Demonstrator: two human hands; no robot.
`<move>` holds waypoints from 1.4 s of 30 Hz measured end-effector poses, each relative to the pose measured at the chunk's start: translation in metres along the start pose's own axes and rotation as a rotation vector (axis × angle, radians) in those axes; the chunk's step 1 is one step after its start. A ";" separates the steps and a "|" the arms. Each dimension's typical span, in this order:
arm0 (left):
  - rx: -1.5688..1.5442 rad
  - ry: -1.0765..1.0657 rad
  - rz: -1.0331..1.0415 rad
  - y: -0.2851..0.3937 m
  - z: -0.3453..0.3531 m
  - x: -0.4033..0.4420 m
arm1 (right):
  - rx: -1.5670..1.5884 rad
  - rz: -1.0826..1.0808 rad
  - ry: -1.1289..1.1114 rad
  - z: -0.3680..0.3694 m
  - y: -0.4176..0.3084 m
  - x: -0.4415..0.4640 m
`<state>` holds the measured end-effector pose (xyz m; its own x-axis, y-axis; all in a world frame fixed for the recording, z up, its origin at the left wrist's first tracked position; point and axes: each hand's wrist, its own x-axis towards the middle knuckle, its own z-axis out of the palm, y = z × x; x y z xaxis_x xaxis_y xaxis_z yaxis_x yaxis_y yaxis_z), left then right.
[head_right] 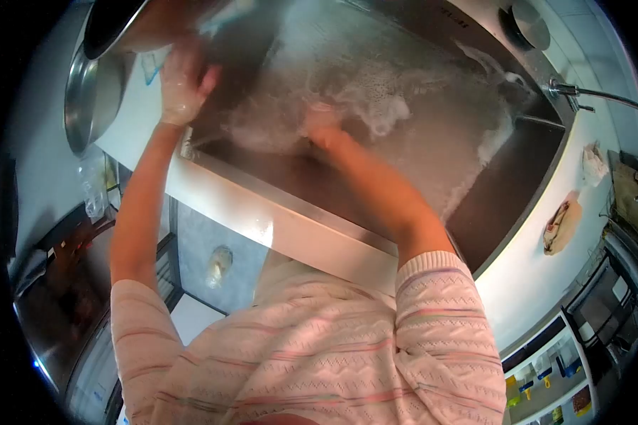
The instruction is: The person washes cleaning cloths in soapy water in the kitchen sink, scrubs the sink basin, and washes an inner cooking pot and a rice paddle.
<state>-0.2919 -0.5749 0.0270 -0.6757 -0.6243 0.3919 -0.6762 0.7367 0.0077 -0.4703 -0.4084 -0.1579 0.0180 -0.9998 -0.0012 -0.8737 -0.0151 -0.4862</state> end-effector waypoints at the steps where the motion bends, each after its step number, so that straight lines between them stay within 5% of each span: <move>1: -0.015 -0.004 0.007 -0.001 -0.002 0.002 | 0.373 0.163 -0.111 -0.012 -0.010 0.012; 3: -0.055 -0.015 0.002 -0.001 -0.002 0.000 | 1.106 0.489 -0.362 -0.065 -0.034 0.041; 5: -0.070 -0.014 0.012 0.004 -0.006 0.002 | 1.219 0.415 -0.365 -0.083 -0.075 0.050; 8: -0.133 -0.021 0.073 0.003 -0.010 0.008 | 0.880 0.048 -0.054 -0.050 -0.120 0.063; 12: -0.109 0.026 0.037 0.005 -0.009 0.005 | 0.668 0.058 -0.144 -0.010 -0.113 0.053; 21: -0.127 -0.007 -0.055 0.000 -0.006 0.000 | 0.008 -0.304 -0.313 -0.005 -0.088 0.062; 24: -0.127 -0.016 -0.063 0.000 -0.008 0.002 | -0.122 -0.234 -0.006 0.003 -0.067 0.071; 26: -0.145 -0.030 -0.068 0.001 -0.009 0.002 | -0.108 -0.389 0.130 -0.018 -0.033 0.092; 28: -0.132 -0.051 -0.077 0.003 -0.011 0.002 | -0.195 -0.126 -0.053 -0.033 -0.012 0.122; 31: -0.137 -0.054 -0.085 0.002 -0.010 0.004 | -0.212 0.071 -0.032 -0.075 0.009 0.156; 34: -0.131 -0.063 -0.094 0.003 -0.012 0.003 | -0.161 0.243 -0.110 -0.019 0.084 0.198; 36: -0.134 -0.066 -0.093 0.002 -0.014 0.004 | 0.631 0.593 0.019 -0.071 0.072 0.189; 38: -0.134 -0.075 -0.115 0.003 -0.017 0.007 | 1.287 0.646 0.168 -0.083 0.086 0.198; 41: -0.141 -0.079 -0.121 0.006 -0.016 0.007 | 1.169 0.353 0.372 -0.139 0.028 0.217; 42: -0.138 -0.076 -0.119 0.005 -0.016 0.008 | 0.809 0.300 0.428 -0.134 0.024 0.224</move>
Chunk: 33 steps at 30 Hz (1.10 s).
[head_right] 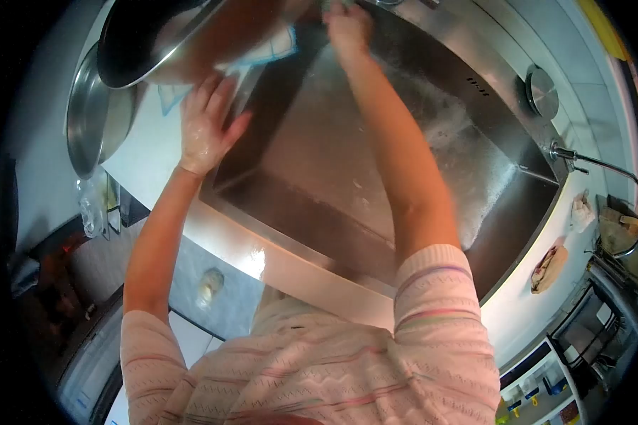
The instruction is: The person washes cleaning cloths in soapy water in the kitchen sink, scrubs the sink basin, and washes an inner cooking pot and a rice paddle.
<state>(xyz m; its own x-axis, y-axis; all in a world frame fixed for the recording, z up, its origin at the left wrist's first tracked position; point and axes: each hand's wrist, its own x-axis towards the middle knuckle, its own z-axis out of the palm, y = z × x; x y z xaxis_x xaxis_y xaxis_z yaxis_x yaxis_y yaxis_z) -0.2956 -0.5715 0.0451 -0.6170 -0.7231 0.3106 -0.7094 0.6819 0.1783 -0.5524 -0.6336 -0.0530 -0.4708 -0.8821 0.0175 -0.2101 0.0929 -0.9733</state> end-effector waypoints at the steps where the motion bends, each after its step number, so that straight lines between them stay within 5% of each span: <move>1: 0.004 -0.008 0.001 -0.001 -0.001 -0.001 | -0.161 -0.070 0.044 0.006 0.010 0.004; 8: 0.003 -0.019 0.006 0.001 -0.001 0.000 | -0.361 0.079 0.044 -0.005 0.108 0.001; 10: 0.037 -0.015 0.015 0.000 0.000 -0.002 | -0.390 -0.019 0.275 -0.014 0.123 -0.009; 12: 0.000 -0.020 0.030 -0.002 0.000 0.000 | -0.522 0.007 0.050 -0.074 0.107 -0.022; 14: 0.024 -0.025 0.039 0.002 -0.001 0.000 | -0.895 -0.324 0.114 -0.130 0.125 -0.041; 16: 0.024 -0.013 0.052 0.003 0.000 0.001 | -0.788 -0.076 0.185 -0.174 0.103 -0.061; 17: 0.028 -0.009 0.054 0.002 0.000 0.000 | -0.478 0.327 0.226 -0.197 0.075 -0.074; 19: 0.018 -0.009 0.059 0.002 0.001 0.000 | -0.331 0.316 0.356 -0.265 0.092 -0.104; 25: 0.024 0.005 0.080 0.001 0.003 0.001 | -0.898 0.325 0.578 -0.379 0.127 -0.153; 26: 0.025 0.000 0.076 0.001 0.003 0.001 | -0.993 0.290 0.593 -0.388 0.116 -0.157; 29: 0.018 -0.011 0.071 0.001 0.003 0.000 | -0.594 0.082 0.565 -0.364 0.033 -0.156; 31: 0.006 -0.003 0.087 0.002 0.004 0.001 | -0.535 0.145 0.518 -0.348 0.038 -0.142; 33: 0.001 -0.013 0.076 0.005 0.003 0.003 | -0.858 0.207 0.330 -0.322 0.067 -0.125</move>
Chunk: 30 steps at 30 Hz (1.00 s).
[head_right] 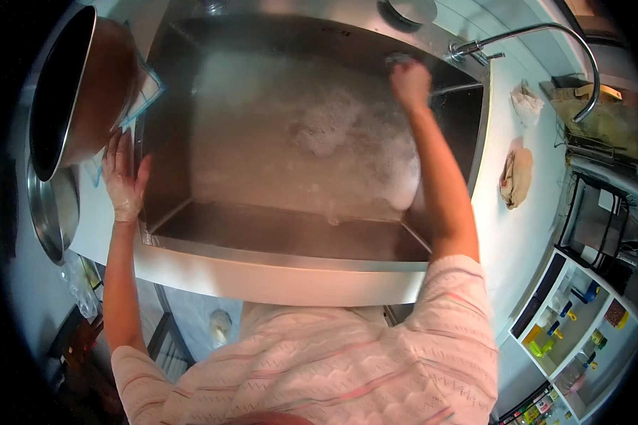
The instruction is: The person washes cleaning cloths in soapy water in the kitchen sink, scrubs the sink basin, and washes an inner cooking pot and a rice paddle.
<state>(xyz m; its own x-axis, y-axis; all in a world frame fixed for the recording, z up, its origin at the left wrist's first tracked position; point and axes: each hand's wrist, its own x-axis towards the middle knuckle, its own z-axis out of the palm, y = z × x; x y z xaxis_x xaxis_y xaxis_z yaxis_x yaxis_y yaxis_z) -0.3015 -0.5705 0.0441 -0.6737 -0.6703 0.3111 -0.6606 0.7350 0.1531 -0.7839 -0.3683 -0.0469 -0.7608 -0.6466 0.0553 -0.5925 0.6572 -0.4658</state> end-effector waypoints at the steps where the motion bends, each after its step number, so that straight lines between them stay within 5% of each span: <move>1: 0.002 0.002 0.006 0.000 0.000 0.001 | -0.045 0.001 -0.021 0.030 -0.002 0.002; 5: 0.019 -0.012 0.023 -0.001 -0.001 -0.001 | -0.399 -0.123 -0.196 0.063 0.029 0.003; 8: -0.002 0.008 0.053 -0.004 0.000 0.000 | -0.676 -0.102 -0.198 0.007 0.058 -0.006; 16: 0.010 0.004 0.058 -0.004 0.000 0.000 | -0.648 -0.214 -0.266 0.030 0.101 -0.022; 20: -0.025 0.029 0.070 -0.006 0.000 -0.002 | -0.722 -0.311 -0.583 0.022 0.124 -0.091; 25: 0.029 0.059 0.052 -0.008 0.002 -0.004 | -1.233 -0.405 -0.813 -0.004 0.070 -0.075; 27: 0.054 0.067 0.063 -0.014 0.005 -0.007 | -1.296 -0.516 -0.579 -0.004 0.080 -0.041; 30: 0.023 0.075 0.077 -0.023 0.013 -0.009 | -1.289 -0.537 -0.579 -0.009 0.081 -0.029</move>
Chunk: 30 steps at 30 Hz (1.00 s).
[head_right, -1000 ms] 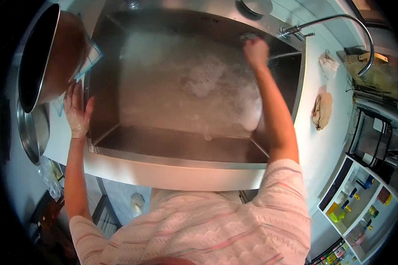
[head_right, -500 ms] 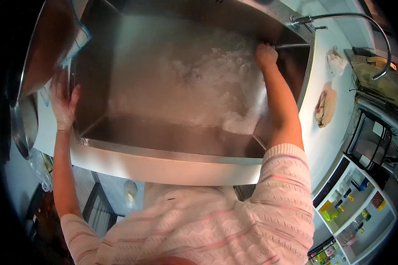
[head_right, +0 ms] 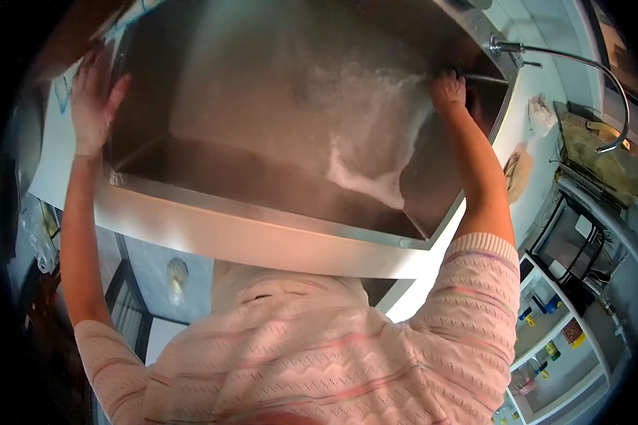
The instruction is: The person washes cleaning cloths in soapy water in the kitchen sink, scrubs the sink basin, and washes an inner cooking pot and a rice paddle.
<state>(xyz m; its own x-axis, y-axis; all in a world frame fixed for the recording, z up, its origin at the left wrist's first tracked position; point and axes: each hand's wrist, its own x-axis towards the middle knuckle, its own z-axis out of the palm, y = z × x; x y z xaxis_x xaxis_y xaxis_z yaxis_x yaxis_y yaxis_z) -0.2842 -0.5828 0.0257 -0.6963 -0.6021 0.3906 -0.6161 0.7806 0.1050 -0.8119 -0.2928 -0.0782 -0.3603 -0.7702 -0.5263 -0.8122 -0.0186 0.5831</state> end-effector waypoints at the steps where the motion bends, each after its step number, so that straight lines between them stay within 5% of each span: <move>1: -0.071 0.016 -0.012 0.000 0.002 0.000 | -0.010 -0.028 -0.066 -0.004 -0.008 -0.007; 5: 0.066 0.014 0.016 0.009 -0.004 0.002 | 0.138 -0.125 -0.043 0.011 -0.037 -0.056; 13: 0.048 0.051 -0.037 0.017 -0.013 0.003 | 0.265 -0.457 -0.427 -0.006 -0.102 -0.155; 16: -0.119 -0.124 -0.191 0.027 -0.030 0.007 | 0.534 -0.283 -0.664 -0.007 -0.120 -0.162; 19: -0.105 -0.091 -0.166 0.027 -0.028 0.006 | 0.714 -0.275 -0.544 -0.007 -0.138 -0.151; 21: -0.122 -0.109 -0.179 0.027 -0.029 0.007 | 0.857 -0.036 -0.599 -0.023 -0.175 -0.128; 24: -0.006 0.073 0.003 0.011 -0.008 0.006 | 1.246 -0.533 -0.107 -0.004 -0.227 -0.087; 27: -0.078 0.059 0.010 0.004 -0.003 0.003 | 1.747 -0.507 -0.335 -0.088 -0.240 -0.062; 30: -0.043 0.074 0.029 0.004 0.000 0.004 | 1.985 -0.300 -0.347 -0.132 -0.169 -0.053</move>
<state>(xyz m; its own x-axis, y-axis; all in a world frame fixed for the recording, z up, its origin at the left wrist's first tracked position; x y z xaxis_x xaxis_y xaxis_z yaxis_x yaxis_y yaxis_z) -0.2891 -0.5824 0.0278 -0.6835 -0.5666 0.4601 -0.5788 0.8048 0.1313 -0.5947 -0.3326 -0.0676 -0.0062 -0.7421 -0.6703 -0.0451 0.6698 -0.7412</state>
